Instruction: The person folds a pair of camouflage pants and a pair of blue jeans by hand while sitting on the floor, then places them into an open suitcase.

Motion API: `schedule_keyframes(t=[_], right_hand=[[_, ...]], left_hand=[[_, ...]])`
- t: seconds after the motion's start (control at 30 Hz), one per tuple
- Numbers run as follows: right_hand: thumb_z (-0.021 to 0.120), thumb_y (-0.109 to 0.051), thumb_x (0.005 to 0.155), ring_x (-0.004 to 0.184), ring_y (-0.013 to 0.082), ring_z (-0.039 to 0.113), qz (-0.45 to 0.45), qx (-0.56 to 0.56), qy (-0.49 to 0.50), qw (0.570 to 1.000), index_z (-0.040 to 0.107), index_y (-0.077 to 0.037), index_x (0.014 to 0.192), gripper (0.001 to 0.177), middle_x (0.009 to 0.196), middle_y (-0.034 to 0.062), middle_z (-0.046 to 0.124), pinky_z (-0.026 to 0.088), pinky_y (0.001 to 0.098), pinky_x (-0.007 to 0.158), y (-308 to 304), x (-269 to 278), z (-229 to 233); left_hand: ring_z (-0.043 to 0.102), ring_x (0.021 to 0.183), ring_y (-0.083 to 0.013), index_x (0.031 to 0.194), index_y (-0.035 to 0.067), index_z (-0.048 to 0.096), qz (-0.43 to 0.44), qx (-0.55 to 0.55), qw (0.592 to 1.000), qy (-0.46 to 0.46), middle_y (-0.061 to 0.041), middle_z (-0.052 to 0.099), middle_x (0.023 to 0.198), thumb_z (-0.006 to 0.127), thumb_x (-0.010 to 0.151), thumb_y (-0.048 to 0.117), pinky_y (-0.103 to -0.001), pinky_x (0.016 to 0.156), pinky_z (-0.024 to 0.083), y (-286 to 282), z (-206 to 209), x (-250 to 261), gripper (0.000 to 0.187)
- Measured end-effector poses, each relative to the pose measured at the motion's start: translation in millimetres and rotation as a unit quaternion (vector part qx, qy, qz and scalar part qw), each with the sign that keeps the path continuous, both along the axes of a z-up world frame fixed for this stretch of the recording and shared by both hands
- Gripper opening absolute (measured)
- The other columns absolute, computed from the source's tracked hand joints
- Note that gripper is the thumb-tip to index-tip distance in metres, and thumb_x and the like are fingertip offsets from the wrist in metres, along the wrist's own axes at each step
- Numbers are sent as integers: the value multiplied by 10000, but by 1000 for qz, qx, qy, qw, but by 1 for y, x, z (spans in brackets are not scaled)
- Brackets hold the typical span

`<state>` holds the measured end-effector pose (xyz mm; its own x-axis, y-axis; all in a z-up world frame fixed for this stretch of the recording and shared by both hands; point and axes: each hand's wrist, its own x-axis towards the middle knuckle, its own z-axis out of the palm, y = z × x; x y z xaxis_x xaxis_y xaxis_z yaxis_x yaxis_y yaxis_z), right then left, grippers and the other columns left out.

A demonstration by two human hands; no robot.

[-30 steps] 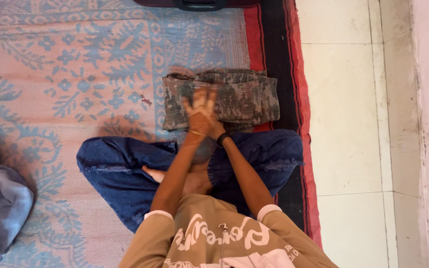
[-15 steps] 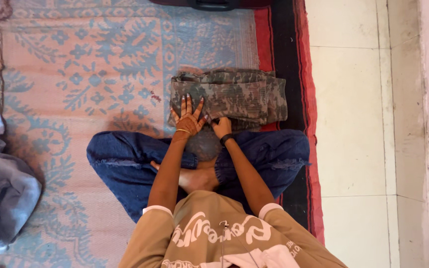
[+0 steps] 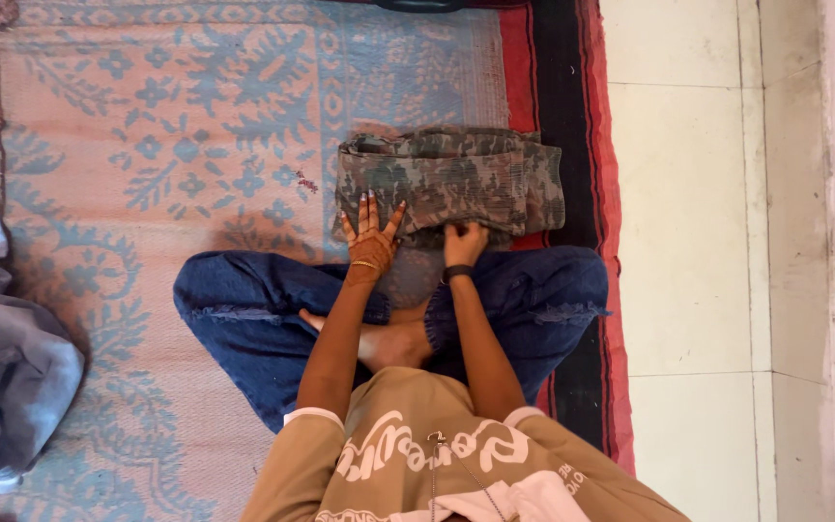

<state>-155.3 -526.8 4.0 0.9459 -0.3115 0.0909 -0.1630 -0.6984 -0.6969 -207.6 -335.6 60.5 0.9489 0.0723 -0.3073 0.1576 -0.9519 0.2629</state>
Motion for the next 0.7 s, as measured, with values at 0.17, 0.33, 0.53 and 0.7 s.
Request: schedule_keyframes(t=[0.17, 0.33, 0.53, 0.7], right_hand=[[690, -269, 955, 940, 375, 620, -21, 134, 4, 991, 606, -2, 1028, 289, 1109, 202, 574, 533, 494, 880, -14, -2, 41], [480, -345, 1113, 1454, 369, 471, 262, -34, -105, 959, 580, -102, 1430, 411, 1563, 131, 498, 376, 549, 1233, 22, 30, 58], [459, -534, 1028, 1598, 269, 65, 345, -231, 68, 907, 204, -305, 1648, 708, 1734, 11, 115, 43, 685, 1217, 44, 32, 24], [470, -536, 1013, 1599, 273, 74, 350, -227, 75, 906, 206, -297, 1649, 729, 1736, 12, 120, 36, 672, 1216, 40, 28, 16]], left_hand=[[-27, 1593, -350, 1632, 452, 116, 1, -10, 1000, 1, -183, -19, 1725, 620, 982, 357, -692, 1197, 26, 2, 7, 3, 828], [71, 1546, -394, 1607, 415, 192, -20, -60, 996, 56, -225, 62, 1677, 629, 960, 403, -737, 1158, 38, 11, 24, 10, 781], [417, 1479, -395, 1523, 292, 511, 39, -116, 992, -37, -151, 476, 1567, 590, 1016, 348, -728, 1173, 332, 49, 23, 47, 517], [394, 1415, -472, 1381, 278, 596, 1, -13, 983, -181, -241, 434, 1548, 729, 852, 402, -778, 1048, 287, 81, 42, 100, 560]])
